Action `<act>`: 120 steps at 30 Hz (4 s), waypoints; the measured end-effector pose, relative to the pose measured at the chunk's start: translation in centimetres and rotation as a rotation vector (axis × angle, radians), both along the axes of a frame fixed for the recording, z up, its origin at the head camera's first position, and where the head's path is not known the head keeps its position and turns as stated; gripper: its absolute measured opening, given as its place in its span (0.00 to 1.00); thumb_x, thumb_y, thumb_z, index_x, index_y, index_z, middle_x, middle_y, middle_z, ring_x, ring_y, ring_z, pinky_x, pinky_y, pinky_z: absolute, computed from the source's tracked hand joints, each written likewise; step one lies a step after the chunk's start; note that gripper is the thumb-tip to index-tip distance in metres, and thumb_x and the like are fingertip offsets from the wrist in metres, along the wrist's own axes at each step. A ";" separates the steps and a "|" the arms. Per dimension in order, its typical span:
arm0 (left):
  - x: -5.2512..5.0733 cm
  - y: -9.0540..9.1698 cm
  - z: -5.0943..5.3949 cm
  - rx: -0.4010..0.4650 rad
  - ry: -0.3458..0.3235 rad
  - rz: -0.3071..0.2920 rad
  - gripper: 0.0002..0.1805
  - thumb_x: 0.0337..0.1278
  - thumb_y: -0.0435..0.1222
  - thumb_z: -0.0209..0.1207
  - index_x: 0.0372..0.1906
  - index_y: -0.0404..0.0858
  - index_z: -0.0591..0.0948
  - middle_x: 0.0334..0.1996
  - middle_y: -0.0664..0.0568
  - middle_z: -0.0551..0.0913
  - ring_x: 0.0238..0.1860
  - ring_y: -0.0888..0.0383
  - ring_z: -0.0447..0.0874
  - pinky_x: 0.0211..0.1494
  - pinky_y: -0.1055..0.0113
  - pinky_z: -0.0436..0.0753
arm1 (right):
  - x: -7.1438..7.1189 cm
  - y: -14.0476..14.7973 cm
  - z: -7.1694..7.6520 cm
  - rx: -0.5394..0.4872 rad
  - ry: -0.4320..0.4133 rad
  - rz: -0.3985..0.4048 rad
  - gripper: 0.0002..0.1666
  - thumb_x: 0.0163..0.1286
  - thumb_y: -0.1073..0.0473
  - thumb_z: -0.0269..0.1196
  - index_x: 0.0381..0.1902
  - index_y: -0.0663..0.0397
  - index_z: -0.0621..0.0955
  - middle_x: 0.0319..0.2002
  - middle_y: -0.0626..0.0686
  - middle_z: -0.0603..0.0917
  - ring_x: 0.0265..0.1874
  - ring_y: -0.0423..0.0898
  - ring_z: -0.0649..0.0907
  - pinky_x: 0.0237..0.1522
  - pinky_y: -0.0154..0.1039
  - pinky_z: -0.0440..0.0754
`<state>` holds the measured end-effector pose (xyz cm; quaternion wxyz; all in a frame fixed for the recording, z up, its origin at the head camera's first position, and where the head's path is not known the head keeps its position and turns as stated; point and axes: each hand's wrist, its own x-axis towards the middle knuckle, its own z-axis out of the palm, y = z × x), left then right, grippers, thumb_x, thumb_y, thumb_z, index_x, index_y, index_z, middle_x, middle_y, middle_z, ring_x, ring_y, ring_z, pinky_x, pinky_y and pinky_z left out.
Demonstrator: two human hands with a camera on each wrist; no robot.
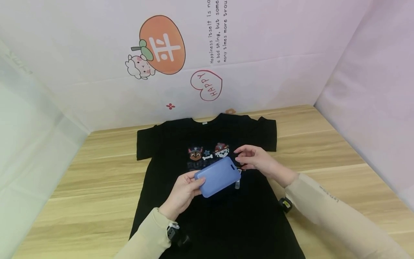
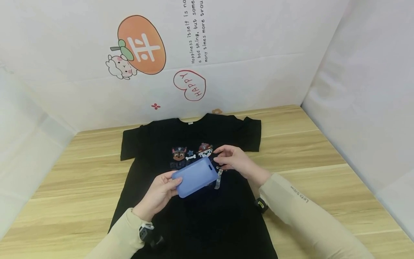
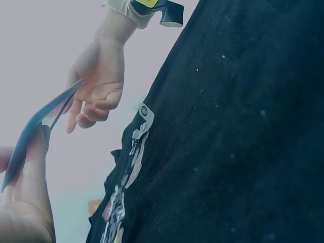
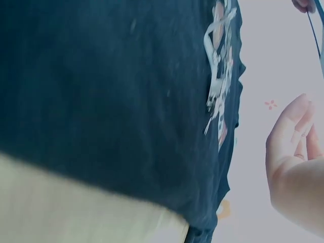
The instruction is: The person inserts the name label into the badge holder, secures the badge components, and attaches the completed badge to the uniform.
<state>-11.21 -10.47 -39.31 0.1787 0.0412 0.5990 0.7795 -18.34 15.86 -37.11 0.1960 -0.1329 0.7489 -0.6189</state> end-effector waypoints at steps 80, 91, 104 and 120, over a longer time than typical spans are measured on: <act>0.6 -1.1 -0.7 0.017 -0.034 0.048 0.15 0.66 0.30 0.51 0.53 0.24 0.71 0.39 0.53 0.87 0.41 0.60 0.85 0.46 0.62 0.83 | -2.4 -1.2 -1.4 0.523 0.222 0.300 0.14 0.54 0.65 0.68 0.40 0.60 0.79 0.25 0.49 0.73 0.27 0.43 0.71 0.30 0.36 0.70; 0.5 -1.1 -0.8 0.011 -0.035 0.039 0.18 0.67 0.30 0.51 0.56 0.22 0.69 0.41 0.51 0.86 0.42 0.60 0.85 0.47 0.62 0.83 | -1.7 -1.1 -1.2 0.462 0.158 0.302 0.17 0.57 0.65 0.64 0.47 0.60 0.78 0.41 0.54 0.82 0.39 0.47 0.78 0.41 0.40 0.82; 0.5 -1.1 -0.5 0.009 -0.030 0.036 0.20 0.68 0.31 0.50 0.58 0.21 0.67 0.43 0.50 0.86 0.44 0.59 0.84 0.49 0.61 0.82 | -1.4 -0.2 -0.7 0.241 -0.016 0.283 0.22 0.63 0.66 0.60 0.54 0.69 0.72 0.35 0.53 0.81 0.35 0.44 0.83 0.46 0.42 0.83; 0.6 -1.1 -0.3 0.033 -0.021 0.039 0.21 0.69 0.31 0.48 0.61 0.22 0.64 0.41 0.54 0.86 0.42 0.61 0.85 0.48 0.63 0.82 | -0.3 -0.2 -1.0 0.053 -0.085 0.095 0.25 0.67 0.65 0.59 0.58 0.72 0.67 0.33 0.49 0.81 0.34 0.40 0.83 0.45 0.39 0.83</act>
